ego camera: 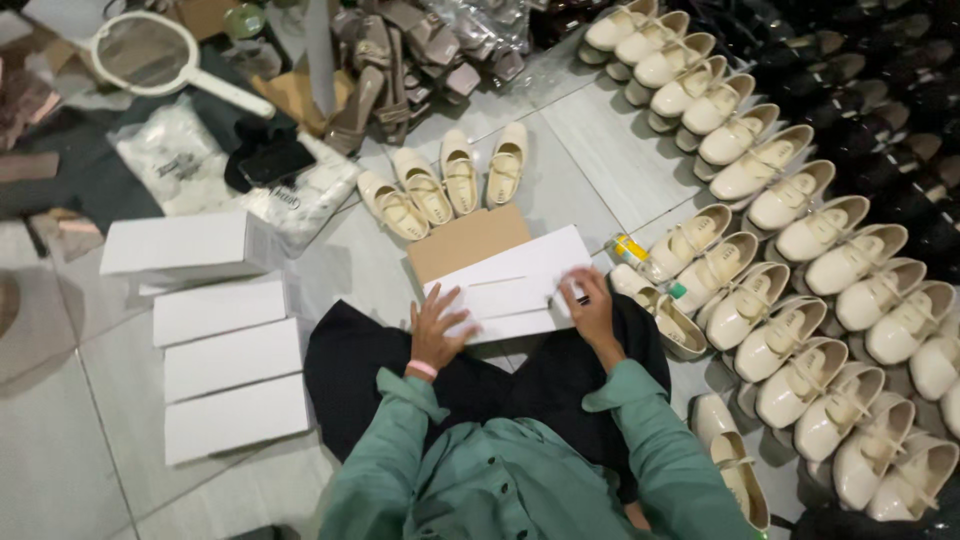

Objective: The person sits on the floor and cleans a pair of white shoes using a cloth and a spray bottle. They wipe the exterior and interior of the shoes, then place them into a cardboard box and close the lid.

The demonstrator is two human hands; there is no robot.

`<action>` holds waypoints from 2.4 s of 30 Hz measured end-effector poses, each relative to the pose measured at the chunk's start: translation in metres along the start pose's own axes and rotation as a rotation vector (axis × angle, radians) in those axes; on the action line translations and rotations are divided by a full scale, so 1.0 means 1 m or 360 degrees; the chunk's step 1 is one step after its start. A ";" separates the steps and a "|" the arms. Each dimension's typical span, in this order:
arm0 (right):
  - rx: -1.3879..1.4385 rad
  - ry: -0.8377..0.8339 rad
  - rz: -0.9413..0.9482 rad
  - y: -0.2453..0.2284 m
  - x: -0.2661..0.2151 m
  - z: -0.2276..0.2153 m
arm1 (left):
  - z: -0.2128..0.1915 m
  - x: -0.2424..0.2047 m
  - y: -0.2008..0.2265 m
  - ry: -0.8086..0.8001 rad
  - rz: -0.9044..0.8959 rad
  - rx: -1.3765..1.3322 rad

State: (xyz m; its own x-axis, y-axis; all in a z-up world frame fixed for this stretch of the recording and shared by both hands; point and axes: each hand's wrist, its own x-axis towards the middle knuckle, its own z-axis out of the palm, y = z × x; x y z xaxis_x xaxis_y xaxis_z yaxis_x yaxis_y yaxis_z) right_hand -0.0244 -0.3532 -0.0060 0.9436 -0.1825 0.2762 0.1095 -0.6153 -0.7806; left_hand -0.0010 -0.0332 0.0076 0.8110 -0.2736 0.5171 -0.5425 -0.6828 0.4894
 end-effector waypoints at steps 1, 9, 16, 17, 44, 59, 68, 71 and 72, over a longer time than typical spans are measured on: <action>-0.0219 0.0032 -0.0221 -0.002 0.004 -0.001 | 0.002 0.002 0.002 -0.0039 -0.0105 0.0035; -0.0186 -0.0428 0.0057 -0.010 0.014 0.002 | 0.033 0.008 -0.007 -0.0234 -0.0406 -0.0163; 0.0282 0.0038 -0.0152 0.002 -0.005 -0.001 | 0.024 0.010 -0.047 0.0690 -0.1703 -0.2545; 0.0327 0.0142 -0.0254 -0.001 -0.008 -0.005 | 0.019 0.014 -0.052 0.0500 -0.1684 -0.2471; -0.1629 0.0695 0.2073 0.085 -0.440 -0.304 | 0.143 0.018 0.179 -0.0666 0.0463 -0.0606; -0.1740 0.0976 0.1460 0.120 -0.422 -0.283 | 0.328 0.109 0.192 -0.1123 0.1177 0.0260; -0.0597 0.1299 0.1751 0.114 -0.478 -0.283 | 0.227 0.133 0.206 -0.0815 0.0775 -0.0560; 0.0164 0.1447 0.2028 0.080 -0.496 -0.287 | 0.193 0.127 0.215 -0.0629 0.0574 -0.0646; 0.0435 0.1524 0.2047 0.069 -0.497 -0.288 | 0.182 0.125 0.220 -0.0617 0.0506 -0.0742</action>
State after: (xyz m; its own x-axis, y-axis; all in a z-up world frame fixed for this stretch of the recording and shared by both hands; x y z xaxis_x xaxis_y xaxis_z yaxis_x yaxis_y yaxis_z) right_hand -0.5757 -0.5257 -0.0360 -0.0666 -0.8884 -0.4543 -0.4063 0.4400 -0.8008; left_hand 0.0207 -0.3410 0.0519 0.5694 -0.6946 0.4396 -0.7346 -0.1900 0.6514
